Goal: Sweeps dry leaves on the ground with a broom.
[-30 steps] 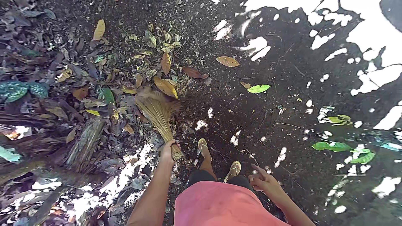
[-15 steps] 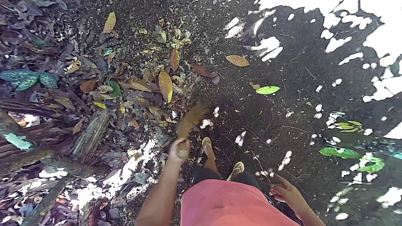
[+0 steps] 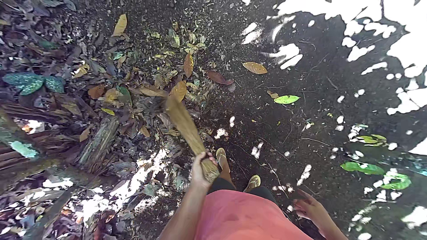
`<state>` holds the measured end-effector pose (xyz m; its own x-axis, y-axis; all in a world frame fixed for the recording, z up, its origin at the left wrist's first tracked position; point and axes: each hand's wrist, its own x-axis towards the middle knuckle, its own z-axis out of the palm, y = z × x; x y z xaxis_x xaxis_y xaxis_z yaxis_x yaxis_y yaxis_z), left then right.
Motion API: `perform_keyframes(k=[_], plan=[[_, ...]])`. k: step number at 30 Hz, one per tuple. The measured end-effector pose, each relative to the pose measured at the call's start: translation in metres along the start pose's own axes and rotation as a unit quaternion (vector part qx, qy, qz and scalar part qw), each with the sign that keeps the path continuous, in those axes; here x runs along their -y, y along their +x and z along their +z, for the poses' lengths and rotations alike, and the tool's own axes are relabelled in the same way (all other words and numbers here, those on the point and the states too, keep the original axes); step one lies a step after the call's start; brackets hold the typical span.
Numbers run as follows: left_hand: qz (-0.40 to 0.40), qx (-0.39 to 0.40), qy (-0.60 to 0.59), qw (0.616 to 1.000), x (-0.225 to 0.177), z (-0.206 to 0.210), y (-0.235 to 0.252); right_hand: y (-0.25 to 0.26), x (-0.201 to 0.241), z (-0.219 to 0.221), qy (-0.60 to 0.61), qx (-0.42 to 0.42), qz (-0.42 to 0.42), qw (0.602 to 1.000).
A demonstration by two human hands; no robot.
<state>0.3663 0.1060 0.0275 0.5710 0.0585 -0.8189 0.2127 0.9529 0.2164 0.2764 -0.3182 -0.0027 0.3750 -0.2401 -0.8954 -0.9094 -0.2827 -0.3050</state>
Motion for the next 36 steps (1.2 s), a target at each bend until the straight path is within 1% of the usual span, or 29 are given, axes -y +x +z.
perform_keyframes(k=[2, 3, 4, 5, 8, 9, 10, 12, 14, 16, 17, 19, 20, 22, 23, 25, 27, 29, 30, 31, 32, 34, 36], plan=[[-0.072, 0.001, -0.030, 0.997, 0.006, 0.006, 0.010, 0.009, 0.012, 0.000, -0.005, -0.004, -0.002, 1.000], [-0.096, -0.008, -0.033, 0.995, -0.002, 0.004, 0.023, 0.012, 0.020, 0.002, -0.008, -0.005, -0.005, 1.000], [-0.102, -0.020, -0.026, 0.994, -0.017, -0.004, 0.040, 0.012, 0.028, 0.004, -0.012, -0.007, -0.007, 1.000], [-0.085, -0.039, -0.014, 0.996, -0.038, -0.015, 0.058, 0.012, 0.036, 0.006, -0.016, -0.007, -0.011, 1.000], [0.050, -0.108, 0.059, 0.991, -0.117, -0.058, 0.097, 0.006, 0.050, 0.010, -0.020, -0.004, -0.022, 1.000], [0.092, -0.134, 0.089, 0.983, -0.138, -0.061, 0.103, 0.004, 0.050, 0.010, -0.015, -0.003, -0.026, 1.000], [0.131, -0.158, 0.106, 0.973, -0.150, -0.063, 0.107, 0.002, 0.045, 0.010, -0.013, -0.001, -0.025, 1.000], [0.192, -0.187, 0.123, 0.955, -0.156, -0.063, 0.112, -0.004, 0.033, 0.009, -0.012, 0.005, -0.014, 1.000], [0.235, -0.202, 0.148, 0.939, -0.148, -0.056, 0.111, -0.006, 0.018, 0.008, -0.010, 0.003, -0.010, 1.000], [0.251, -0.190, 0.164, 0.935, -0.127, -0.043, 0.092, -0.009, 0.009, 0.007, -0.002, -0.003, 0.009, 1.000], [0.241, -0.169, 0.169, 0.941, -0.112, -0.033, 0.076, -0.010, 0.006, 0.006, 0.004, -0.007, 0.018, 1.000], [0.181, -0.108, 0.168, 0.963, -0.069, -0.011, 0.036, -0.012, 0.002, 0.003, 0.017, -0.020, 0.033, 0.999], [0.129, -0.069, 0.156, 0.977, -0.045, 0.001, 0.015, -0.012, 0.004, 0.001, 0.023, -0.025, 0.038, 0.999], [-0.004, 0.002, 0.121, 0.993, 0.000, 0.020, -0.018, -0.013, 0.012, -0.002, 0.030, -0.038, 0.041, 0.998], [-0.077, 0.033, 0.102, 0.991, 0.020, 0.025, -0.025, -0.013, 0.016, -0.004, 0.032, -0.046, 0.038, 0.998], [-0.199, 0.077, 0.097, 0.972, 0.060, 0.032, -0.017, -0.013, 0.025, -0.007, 0.037, -0.061, 0.027, 0.997], [-0.278, 0.096, 0.153, 0.943, 0.099, 0.037, 0.011, -0.014, 0.031, -0.007, 0.035, -0.061, 0.011, 0.997], [-0.320, 0.079, 0.207, 0.921, 0.123, 0.045, 0.046, -0.015, 0.034, -0.004, 0.028, -0.049, -0.002, 0.998], [-0.318, 0.068, 0.214, 0.921, 0.124, 0.048, 0.062, -0.017, 0.033, -0.002, 0.027, -0.044, -0.003, 0.999], [-0.298, 0.059, 0.208, 0.930, 0.114, 0.050, 0.079, -0.018, 0.032, -0.001, 0.028, -0.038, -0.003, 0.999], [-0.261, 0.047, 0.193, 0.945, 0.094, 0.049, 0.096, -0.019, 0.029, -0.001, 0.029, -0.033, -0.003, 0.999], [-0.149, 0.017, 0.169, 0.974, 0.030, 0.038, 0.126, -0.019, 0.020, 0.001, 0.034, -0.023, -0.003, 0.999], [-0.037, -0.017, 0.196, 0.980, -0.029, 0.024, 0.143, -0.014, 0.013, 0.003, 0.035, -0.007, -0.012, 0.999]])
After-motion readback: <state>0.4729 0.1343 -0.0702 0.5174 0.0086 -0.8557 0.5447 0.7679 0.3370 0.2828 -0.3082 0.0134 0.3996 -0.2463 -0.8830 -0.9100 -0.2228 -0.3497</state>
